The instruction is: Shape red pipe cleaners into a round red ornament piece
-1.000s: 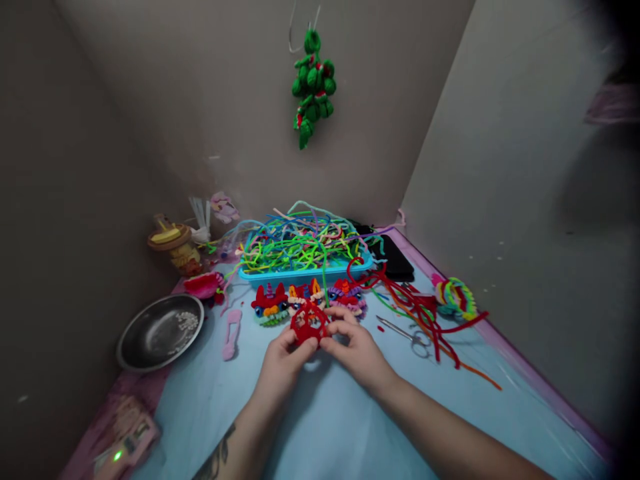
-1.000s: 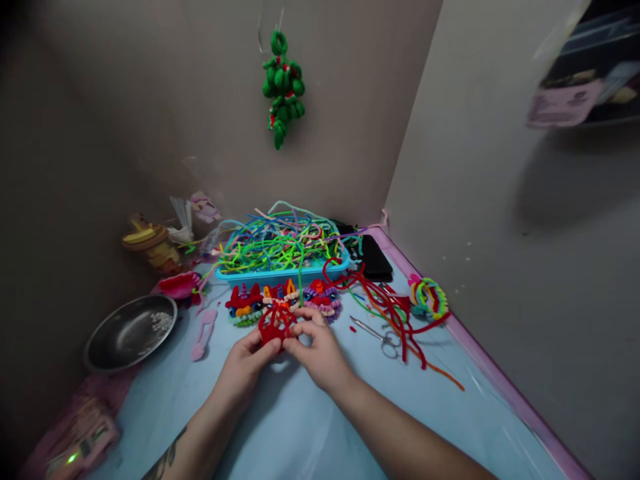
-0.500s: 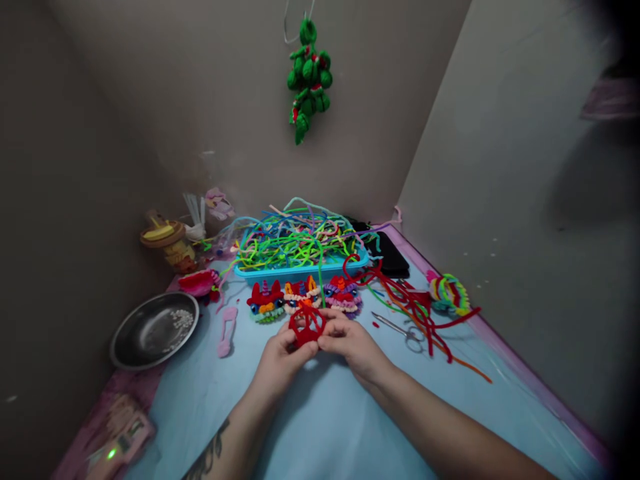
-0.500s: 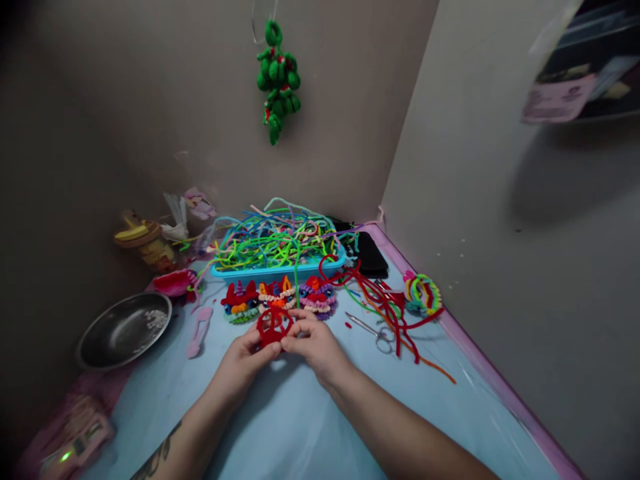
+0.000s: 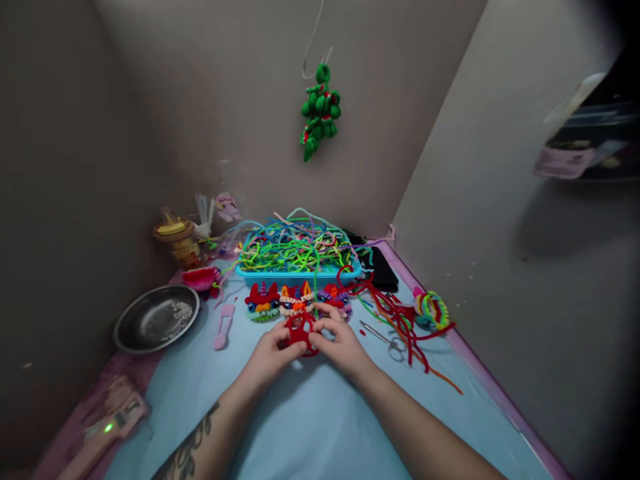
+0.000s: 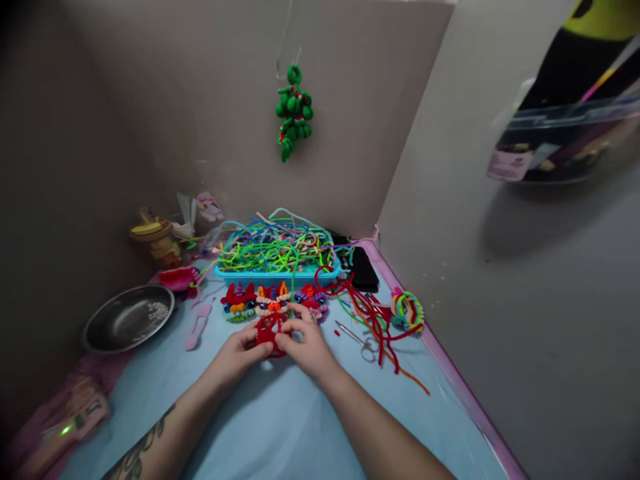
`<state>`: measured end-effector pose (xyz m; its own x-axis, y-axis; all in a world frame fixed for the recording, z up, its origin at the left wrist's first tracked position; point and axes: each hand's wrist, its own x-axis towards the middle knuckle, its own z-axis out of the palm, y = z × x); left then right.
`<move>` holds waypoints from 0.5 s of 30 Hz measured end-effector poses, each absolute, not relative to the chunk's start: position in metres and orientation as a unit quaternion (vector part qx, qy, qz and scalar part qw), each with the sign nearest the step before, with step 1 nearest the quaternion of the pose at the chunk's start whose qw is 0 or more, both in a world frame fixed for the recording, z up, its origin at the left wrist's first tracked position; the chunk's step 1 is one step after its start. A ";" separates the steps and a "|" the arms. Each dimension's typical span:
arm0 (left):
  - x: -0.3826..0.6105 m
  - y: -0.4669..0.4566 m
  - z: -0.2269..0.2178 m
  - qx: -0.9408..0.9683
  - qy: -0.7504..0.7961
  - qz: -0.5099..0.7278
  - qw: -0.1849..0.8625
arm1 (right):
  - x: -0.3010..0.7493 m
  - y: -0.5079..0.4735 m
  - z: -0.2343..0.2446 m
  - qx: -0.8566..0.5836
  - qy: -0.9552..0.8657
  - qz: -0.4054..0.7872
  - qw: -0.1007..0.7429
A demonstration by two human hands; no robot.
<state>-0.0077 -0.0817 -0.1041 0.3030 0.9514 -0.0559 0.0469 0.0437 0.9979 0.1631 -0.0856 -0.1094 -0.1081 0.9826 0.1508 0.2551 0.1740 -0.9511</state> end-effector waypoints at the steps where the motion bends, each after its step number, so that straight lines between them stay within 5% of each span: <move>1: -0.008 -0.082 -0.103 0.577 0.438 0.393 0.566 | 0.163 -0.085 -0.110 -0.490 -0.624 0.420 0.440; 9: -0.008 -0.080 -0.107 0.427 0.464 0.507 0.587 | 0.163 -0.078 -0.127 -0.478 -0.511 0.464 0.543; 15: -0.006 -0.083 -0.116 0.407 0.405 0.476 0.666 | 0.160 -0.079 -0.128 -0.470 -0.530 0.443 0.548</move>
<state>-0.0055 -0.0829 -0.1159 0.2179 0.9642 -0.1510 -0.3043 0.2141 0.9282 0.1603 -0.0787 -0.1285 0.0442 0.9854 0.1646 0.0127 0.1642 -0.9863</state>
